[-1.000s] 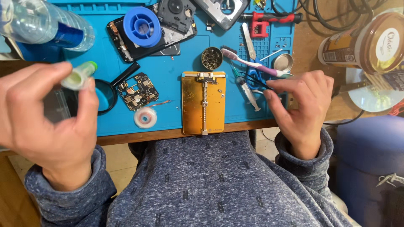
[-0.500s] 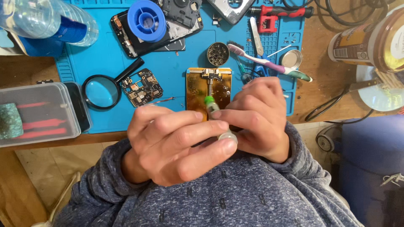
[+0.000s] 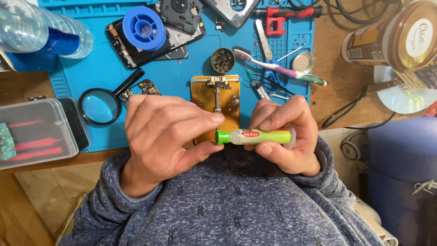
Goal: The person applies a liquid from a syringe onto a small circuit board held in a vise. They use a cotton swab to spread the liquid and clean the board's surface. The person then uses tweezers to position a small component and a pair of scissors to trim a wire.
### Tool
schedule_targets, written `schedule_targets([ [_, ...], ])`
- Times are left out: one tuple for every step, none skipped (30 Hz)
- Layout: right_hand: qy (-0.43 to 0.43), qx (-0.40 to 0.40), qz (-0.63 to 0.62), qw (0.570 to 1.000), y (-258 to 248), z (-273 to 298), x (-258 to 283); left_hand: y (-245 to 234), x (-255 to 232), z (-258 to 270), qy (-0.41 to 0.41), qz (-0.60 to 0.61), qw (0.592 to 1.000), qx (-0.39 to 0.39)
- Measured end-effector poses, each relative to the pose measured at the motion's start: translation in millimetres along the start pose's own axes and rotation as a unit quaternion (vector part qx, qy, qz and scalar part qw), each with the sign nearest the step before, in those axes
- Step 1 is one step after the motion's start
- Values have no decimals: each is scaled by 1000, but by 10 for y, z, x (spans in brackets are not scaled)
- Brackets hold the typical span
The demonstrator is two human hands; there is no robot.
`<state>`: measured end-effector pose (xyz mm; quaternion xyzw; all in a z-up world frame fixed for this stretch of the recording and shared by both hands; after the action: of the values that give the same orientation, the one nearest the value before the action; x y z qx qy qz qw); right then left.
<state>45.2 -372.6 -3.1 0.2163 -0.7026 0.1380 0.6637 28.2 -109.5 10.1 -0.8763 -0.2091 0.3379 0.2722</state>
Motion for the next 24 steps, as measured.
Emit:
schedule_targets([
  [1,1,-1,1000,0,1,-9,-17,11,-13,-2,0,1000,0],
  [5,-1,-1,1000,-1,3,-18,-31,22,-30,11,3,1000,2],
  [9,-3,-2,1000,-3,6,-25,-46,31,-47,24,6,1000,4],
  [10,-2,-3,1000,-4,12,-46,-59,31,-46,23,6,1000,4],
  [4,0,6,1000,-5,20,-65,-68,30,-45,29,0,999,19],
  [-2,2,15,1000,-5,31,-84,-77,27,-43,35,-6,999,34],
  [-1,2,15,1000,-8,38,-88,-46,24,-28,34,-5,999,35],
  [-5,7,23,1000,-9,39,-94,-17,22,-13,40,-3,998,38],
  [-9,13,31,999,-9,39,-99,11,21,1,45,-1,998,41],
  [-9,14,30,999,-31,41,-98,16,26,-2,44,-2,998,42],
  [-9,36,48,998,-49,43,-98,23,30,-6,49,-1,998,44],
  [-8,57,66,996,-64,49,-100,29,31,-5,54,1,997,48],
  [-8,58,64,996,-48,71,-125,22,43,-6,52,0,997,48],
  [7,40,11,999,-37,97,-150,15,51,-7,62,-3,997,46],
  [22,21,-43,999,-26,123,-174,8,58,-9,72,-6,996,43],
  [22,21,-43,999,-31,121,-175,5,64,-1,72,-6,996,43],
  [20,13,-36,999,-38,119,-173,1,69,5,71,-13,997,40],
  [18,5,-30,999,-43,117,-171,-5,75,11,70,-20,997,37],
  [18,5,-30,999,-33,103,-162,-9,82,13,70,-20,997,38],
  [15,2,-38,999,-25,88,-152,-12,87,14,80,-39,995,40],
  [12,-1,-45,999,-17,73,-142,-16,92,15,89,-58,993,42],
  [12,0,-46,999,-14,64,-137,-10,93,20,88,-59,993,42],
  [15,5,-37,999,-10,54,-133,-5,93,25,96,-64,992,42],
  [18,9,-28,999,-6,49,-126,2,94,28,104,-68,991,42],
])
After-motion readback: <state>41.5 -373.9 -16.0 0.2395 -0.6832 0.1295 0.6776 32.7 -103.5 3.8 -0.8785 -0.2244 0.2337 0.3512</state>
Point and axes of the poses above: each hand's wrist, its own z-axis away from the middle knuckle, its own y-axis out of the palm, x = y × z, the point moved 1 cm from there along -z, towards the middle knuckle, and after that the axes turned 8 degrees about y, right-handed, at the moved point
